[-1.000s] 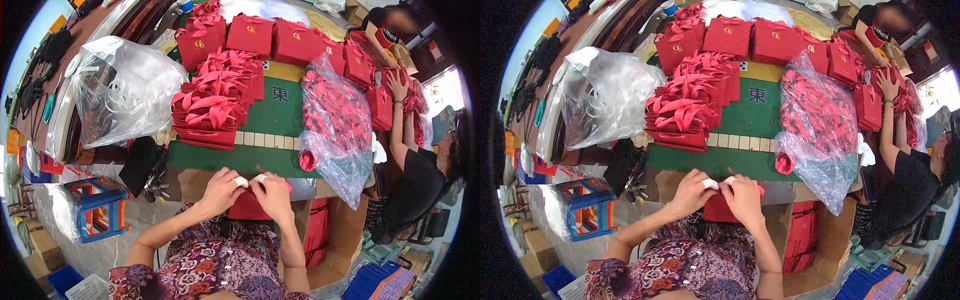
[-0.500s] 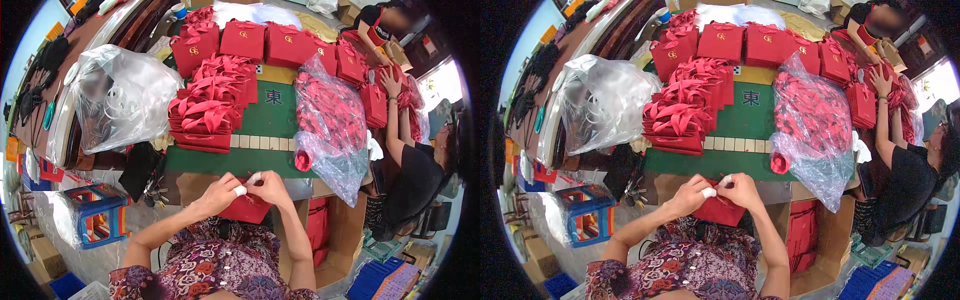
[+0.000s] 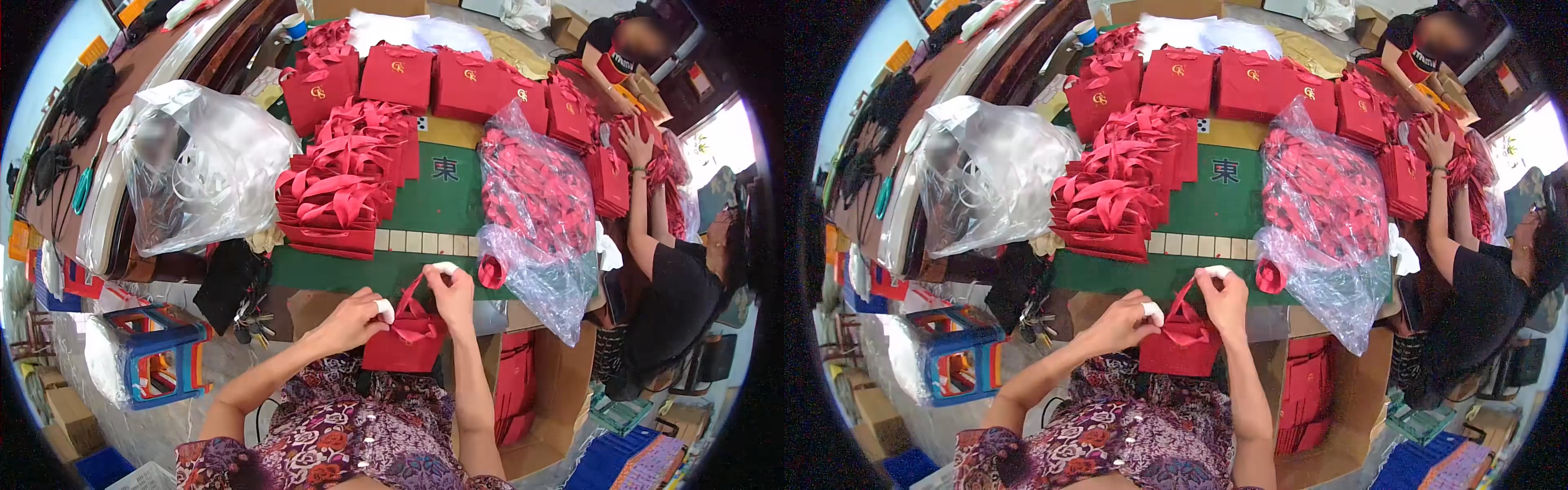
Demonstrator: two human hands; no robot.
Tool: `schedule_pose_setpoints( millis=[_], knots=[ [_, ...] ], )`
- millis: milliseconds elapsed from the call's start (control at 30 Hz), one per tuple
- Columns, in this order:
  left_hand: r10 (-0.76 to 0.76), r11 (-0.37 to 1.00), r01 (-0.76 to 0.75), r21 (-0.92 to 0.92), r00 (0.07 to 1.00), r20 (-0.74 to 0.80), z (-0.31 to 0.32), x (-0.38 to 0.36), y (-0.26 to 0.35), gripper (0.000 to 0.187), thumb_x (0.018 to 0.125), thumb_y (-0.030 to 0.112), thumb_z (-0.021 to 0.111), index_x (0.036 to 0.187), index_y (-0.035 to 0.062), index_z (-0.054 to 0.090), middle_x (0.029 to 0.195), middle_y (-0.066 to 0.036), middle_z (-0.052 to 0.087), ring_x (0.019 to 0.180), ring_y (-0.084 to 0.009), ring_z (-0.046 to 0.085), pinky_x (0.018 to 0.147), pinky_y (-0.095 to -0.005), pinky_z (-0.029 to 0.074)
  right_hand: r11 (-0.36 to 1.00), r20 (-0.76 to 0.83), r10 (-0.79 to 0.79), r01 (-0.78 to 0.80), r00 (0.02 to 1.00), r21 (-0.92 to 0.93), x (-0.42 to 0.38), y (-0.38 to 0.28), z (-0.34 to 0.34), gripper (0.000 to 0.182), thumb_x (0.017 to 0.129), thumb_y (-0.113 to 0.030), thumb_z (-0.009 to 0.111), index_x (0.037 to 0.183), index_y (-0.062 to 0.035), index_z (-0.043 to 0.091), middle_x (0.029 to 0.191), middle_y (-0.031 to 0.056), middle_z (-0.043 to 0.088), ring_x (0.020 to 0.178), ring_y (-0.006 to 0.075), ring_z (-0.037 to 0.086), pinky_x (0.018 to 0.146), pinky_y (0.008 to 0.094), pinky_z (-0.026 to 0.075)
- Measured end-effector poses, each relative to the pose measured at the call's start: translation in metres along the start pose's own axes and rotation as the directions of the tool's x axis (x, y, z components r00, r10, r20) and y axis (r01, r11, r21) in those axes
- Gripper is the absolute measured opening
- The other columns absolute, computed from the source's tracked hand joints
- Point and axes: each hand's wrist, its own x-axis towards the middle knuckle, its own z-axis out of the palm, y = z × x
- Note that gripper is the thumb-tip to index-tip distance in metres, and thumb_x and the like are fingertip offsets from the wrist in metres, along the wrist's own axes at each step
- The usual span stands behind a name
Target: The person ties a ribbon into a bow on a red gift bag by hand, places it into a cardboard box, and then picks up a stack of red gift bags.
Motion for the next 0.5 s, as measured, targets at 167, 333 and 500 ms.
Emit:
schedule_pose_setpoints(
  millis=[167,333,500],
  knots=[
    [0.018,0.997,-0.016,0.079,1.000,-0.021,0.002,0.003,-0.005,0.019,0.075,0.004,0.076,0.088,0.0055,0.063,0.080,-0.009,0.059,0.080,-0.0288,0.055,0.073,-0.0391,0.046,0.992,0.195,0.035,-0.011,0.980,-0.122,-0.004,0.000,-0.014,0.030,0.093,-0.031,0.064,0.095,-0.0030,0.074,0.079,0.0150,0.071,0.074,0.0267,0.071,0.067,0.0373,0.052],
    [0.009,0.990,0.010,0.143,0.991,-0.133,0.006,0.002,-0.008,0.027,0.078,0.010,0.076,0.102,0.0060,0.063,0.082,-0.011,0.061,0.081,-0.0283,0.059,0.074,-0.0383,0.049,0.941,0.328,0.037,0.078,0.944,-0.330,-0.019,-0.013,-0.011,0.026,0.084,-0.028,0.072,0.096,-0.0045,0.073,0.082,0.0148,0.072,0.078,0.0309,0.071,0.071,0.0398,0.054],
    [-0.298,0.954,0.277,-0.118,0.922,-0.247,0.030,0.017,-0.020,0.037,0.085,0.017,0.073,0.118,0.0044,0.062,0.093,-0.012,0.066,0.077,-0.0253,0.066,0.068,-0.0374,0.054,0.896,0.240,-0.114,0.204,0.964,-0.394,-0.030,-0.003,0.002,0.021,0.078,-0.017,0.074,0.092,-0.0020,0.068,0.084,0.0163,0.068,0.078,0.0336,0.068,0.069,0.0440,0.053]
  ],
)
